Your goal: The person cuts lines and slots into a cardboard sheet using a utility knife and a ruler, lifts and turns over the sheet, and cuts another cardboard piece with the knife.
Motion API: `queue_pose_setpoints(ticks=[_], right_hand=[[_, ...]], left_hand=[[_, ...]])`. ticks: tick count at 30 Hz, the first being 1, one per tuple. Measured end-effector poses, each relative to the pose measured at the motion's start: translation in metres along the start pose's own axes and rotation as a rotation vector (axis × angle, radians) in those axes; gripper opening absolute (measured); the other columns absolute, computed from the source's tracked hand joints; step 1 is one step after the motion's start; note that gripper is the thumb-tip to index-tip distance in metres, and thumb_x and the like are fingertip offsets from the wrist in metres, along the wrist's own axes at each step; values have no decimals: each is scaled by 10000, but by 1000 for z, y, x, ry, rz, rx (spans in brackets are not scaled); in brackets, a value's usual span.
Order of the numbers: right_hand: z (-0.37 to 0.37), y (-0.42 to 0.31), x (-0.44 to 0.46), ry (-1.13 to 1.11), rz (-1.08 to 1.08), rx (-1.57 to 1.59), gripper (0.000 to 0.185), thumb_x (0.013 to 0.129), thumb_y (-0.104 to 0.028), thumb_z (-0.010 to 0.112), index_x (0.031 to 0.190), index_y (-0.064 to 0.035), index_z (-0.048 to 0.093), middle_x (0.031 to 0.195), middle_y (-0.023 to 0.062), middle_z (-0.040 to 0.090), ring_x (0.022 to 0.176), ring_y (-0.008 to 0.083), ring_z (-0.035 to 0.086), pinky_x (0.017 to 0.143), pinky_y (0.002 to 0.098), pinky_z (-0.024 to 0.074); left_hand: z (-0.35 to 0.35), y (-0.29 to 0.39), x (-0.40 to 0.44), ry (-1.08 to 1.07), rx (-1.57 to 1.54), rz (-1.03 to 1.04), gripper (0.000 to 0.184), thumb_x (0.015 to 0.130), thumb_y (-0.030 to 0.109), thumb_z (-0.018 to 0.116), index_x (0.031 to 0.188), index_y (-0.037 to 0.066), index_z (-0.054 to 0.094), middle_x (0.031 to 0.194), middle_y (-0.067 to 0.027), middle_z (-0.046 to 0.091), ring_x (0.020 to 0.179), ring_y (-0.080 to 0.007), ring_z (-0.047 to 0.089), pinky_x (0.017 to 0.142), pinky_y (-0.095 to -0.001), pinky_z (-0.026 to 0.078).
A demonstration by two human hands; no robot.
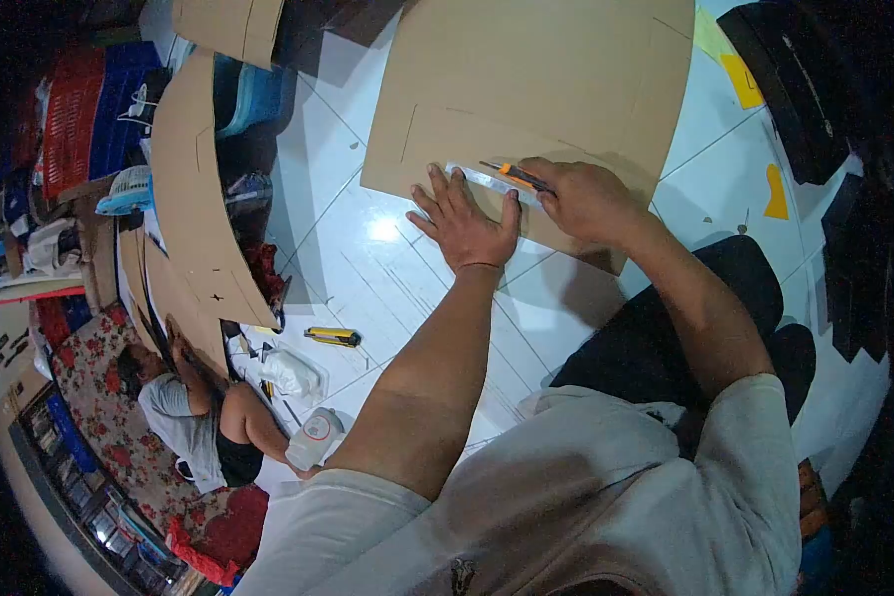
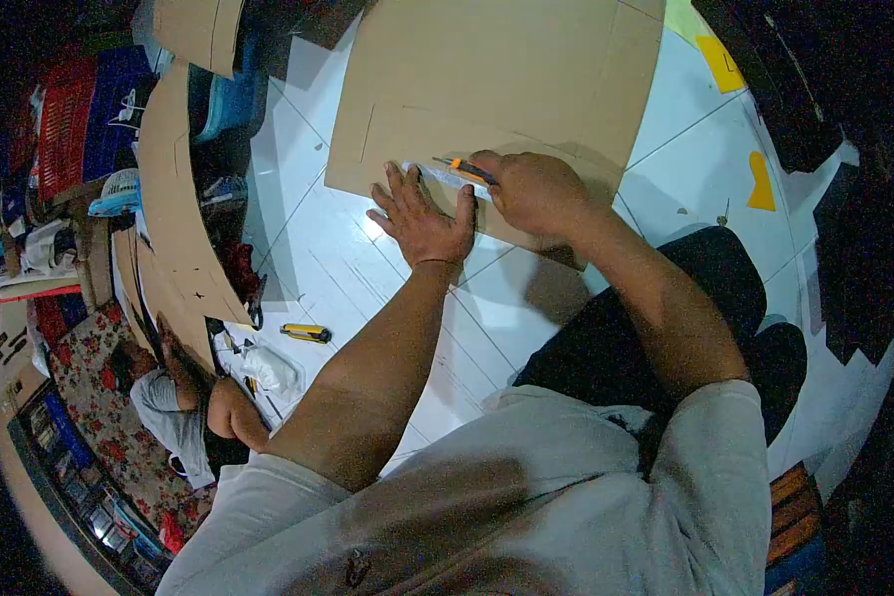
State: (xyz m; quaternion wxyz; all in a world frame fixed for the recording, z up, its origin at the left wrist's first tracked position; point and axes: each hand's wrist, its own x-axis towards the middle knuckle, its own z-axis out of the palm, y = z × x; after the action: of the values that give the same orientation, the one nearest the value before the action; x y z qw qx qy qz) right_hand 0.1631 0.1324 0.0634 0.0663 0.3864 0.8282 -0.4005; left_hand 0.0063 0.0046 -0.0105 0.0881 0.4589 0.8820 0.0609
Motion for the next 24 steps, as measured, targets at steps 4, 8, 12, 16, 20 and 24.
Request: queue_pose_setpoints(ticks=[4, 8, 12, 16, 20, 24], right_hand=[[10, -3, 2, 67, -64, -24, 442, 991, -203, 653, 1424, -126, 610, 1219, 187, 727, 1060, 380, 715, 917, 497, 570], [10, -7, 4, 40, -39, -65, 449, 998, -210, 631, 1440, -131, 609, 1269, 158, 715, 1084, 352, 713, 937, 486, 573], [15, -3, 5, 78, -60, -80, 443, 1003, -223, 616, 1437, -135, 618, 1290, 131, 714, 1101, 328, 712, 946, 469, 576], [23, 4, 6, 142, -116, -59, 437, 978, -226, 635, 1402, -121, 630, 1189, 142, 739, 1048, 363, 724, 895, 514, 584], [25, 5, 5, 168, -133, -47, 427, 983, -224, 634, 1400, -132, 634, 1207, 134, 732, 1066, 354, 719, 900, 504, 585], [16, -4, 2, 127, -101, -62, 426, 984, -224, 640, 1400, -130, 633, 1214, 131, 730, 1073, 347, 720, 900, 501, 586]], left_hand=[[-2, 1, 0, -32, -22, -18, 1036, 867, 731, 585, 1595, 21, 390, 1742, -161, 168, 1606, -469, 42, 1266, -669, -9], [-2, -1, 1, -24, -31, -1, 1035, 876, 727, 588, 1583, -6, 405, 1738, -169, 184, 1603, -475, 57, 1265, -672, 9], [-4, 2, 1, -39, -9, -14, 1035, 874, 728, 581, 1581, -8, 411, 1736, -167, 187, 1605, -468, 63, 1266, -670, 12], [-2, 0, 1, -19, -31, -10, 1042, 866, 728, 579, 1586, -6, 407, 1738, -162, 183, 1607, -461, 64, 1269, -664, 13], [-4, 1, 2, -41, -34, -24, 1048, 863, 729, 575, 1591, -4, 402, 1742, -157, 175, 1609, -455, 63, 1271, -657, 9], [-2, 1, 1, -31, -11, -25, 1051, 863, 730, 574, 1596, -2, 395, 1741, -158, 176, 1610, -453, 56, 1271, -656, 14]])
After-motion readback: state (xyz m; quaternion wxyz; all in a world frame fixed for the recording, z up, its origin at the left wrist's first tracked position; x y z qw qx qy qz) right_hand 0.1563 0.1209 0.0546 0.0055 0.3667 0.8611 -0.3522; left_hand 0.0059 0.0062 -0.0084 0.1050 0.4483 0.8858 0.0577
